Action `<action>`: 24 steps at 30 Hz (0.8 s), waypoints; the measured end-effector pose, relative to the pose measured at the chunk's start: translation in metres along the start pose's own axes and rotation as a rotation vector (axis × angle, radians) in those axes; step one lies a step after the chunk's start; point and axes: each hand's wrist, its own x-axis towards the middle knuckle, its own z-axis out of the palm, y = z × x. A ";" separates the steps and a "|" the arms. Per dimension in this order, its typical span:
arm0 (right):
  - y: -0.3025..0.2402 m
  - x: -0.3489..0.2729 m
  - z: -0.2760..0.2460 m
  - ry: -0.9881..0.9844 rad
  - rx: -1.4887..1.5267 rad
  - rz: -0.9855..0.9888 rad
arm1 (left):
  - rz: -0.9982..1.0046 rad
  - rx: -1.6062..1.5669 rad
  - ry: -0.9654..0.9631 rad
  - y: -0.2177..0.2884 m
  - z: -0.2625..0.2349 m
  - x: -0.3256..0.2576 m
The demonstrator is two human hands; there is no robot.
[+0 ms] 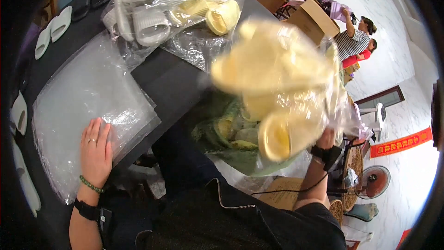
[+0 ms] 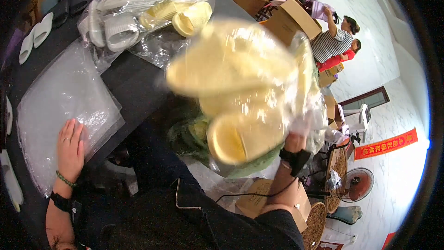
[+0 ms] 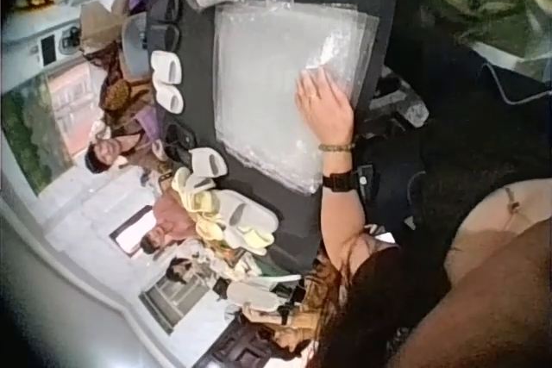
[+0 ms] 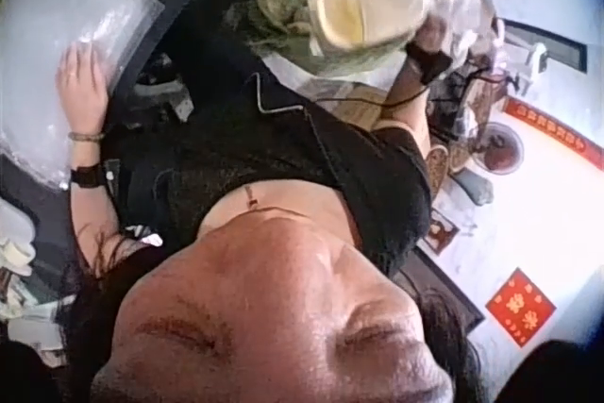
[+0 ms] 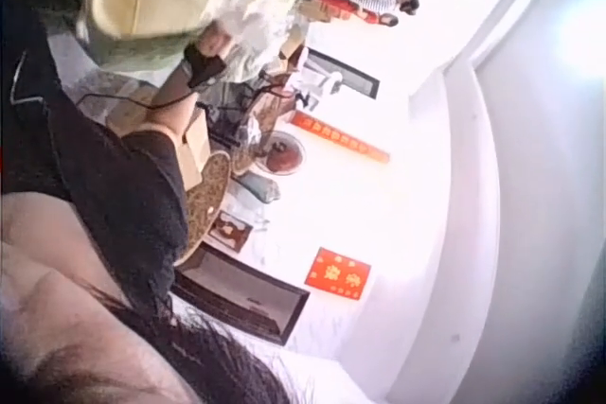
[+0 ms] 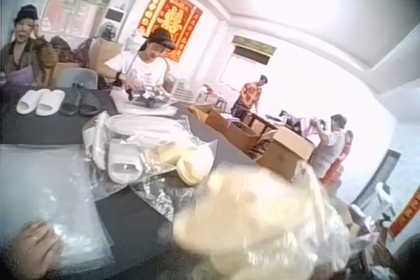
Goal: Packing various types and colors of shoes into plastic bags and placing them into a larger collection bag.
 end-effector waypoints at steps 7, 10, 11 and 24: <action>-0.136 0.136 0.205 -0.005 0.171 -0.324 | -0.002 -0.012 0.017 -0.004 0.006 -0.007; -0.120 0.222 0.264 0.069 0.645 -0.407 | 0.008 -0.015 0.041 0.002 0.004 -0.003; -0.144 0.217 0.288 0.040 0.140 -0.350 | -0.008 0.017 0.059 -0.001 0.004 -0.010; -0.103 0.260 0.453 -0.074 1.475 0.478 | -0.022 -0.012 0.043 0.004 -0.003 -0.001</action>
